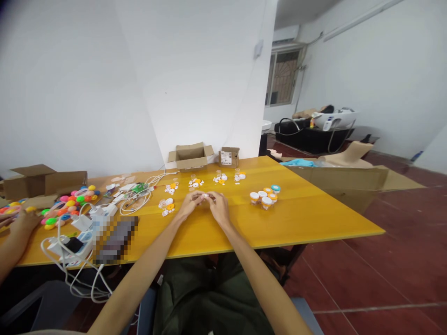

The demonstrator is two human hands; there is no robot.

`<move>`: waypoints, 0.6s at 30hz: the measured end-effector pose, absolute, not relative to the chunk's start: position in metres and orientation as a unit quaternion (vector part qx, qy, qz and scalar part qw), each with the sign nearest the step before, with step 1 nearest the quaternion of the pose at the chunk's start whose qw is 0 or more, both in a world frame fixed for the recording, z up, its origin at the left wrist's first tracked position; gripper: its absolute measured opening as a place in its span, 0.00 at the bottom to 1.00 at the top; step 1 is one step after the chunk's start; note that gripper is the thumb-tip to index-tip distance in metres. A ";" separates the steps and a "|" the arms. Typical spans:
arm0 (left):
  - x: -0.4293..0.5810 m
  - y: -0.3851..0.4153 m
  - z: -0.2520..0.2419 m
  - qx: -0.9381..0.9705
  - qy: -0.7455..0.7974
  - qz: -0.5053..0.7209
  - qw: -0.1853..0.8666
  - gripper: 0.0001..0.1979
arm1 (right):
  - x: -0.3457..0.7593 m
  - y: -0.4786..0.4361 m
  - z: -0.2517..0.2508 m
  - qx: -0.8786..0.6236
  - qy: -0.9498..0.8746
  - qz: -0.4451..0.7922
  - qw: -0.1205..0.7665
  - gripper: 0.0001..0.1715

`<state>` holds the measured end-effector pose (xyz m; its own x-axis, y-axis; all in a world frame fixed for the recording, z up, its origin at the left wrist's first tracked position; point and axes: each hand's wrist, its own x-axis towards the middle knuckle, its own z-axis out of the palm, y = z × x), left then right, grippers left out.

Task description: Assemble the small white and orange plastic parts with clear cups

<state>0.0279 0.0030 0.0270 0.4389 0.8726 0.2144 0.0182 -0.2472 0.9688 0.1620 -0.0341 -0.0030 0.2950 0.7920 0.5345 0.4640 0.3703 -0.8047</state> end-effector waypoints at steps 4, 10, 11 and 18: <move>0.026 0.002 0.030 0.660 0.340 0.428 0.515 0.17 | 0.161 -0.031 -0.006 -0.525 -0.574 0.144 0.611 0.11; 0.027 0.003 0.029 0.650 0.342 0.427 0.527 0.17 | 0.162 -0.027 -0.012 -0.541 -0.574 0.118 0.603 0.14; 0.027 0.002 0.029 0.651 0.341 0.424 0.529 0.17 | 0.163 -0.027 -0.012 -0.548 -0.578 0.109 0.594 0.14; 0.026 0.003 0.028 0.655 0.325 0.413 0.543 0.18 | 0.166 -0.029 -0.013 -0.589 -0.599 0.065 0.538 0.17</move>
<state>0.0256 0.0029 0.0284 0.4476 0.8740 0.1890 -0.0239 -0.1996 0.9796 0.1663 -0.0286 -0.0129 0.2727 0.7765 0.5680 0.6357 0.2977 -0.7122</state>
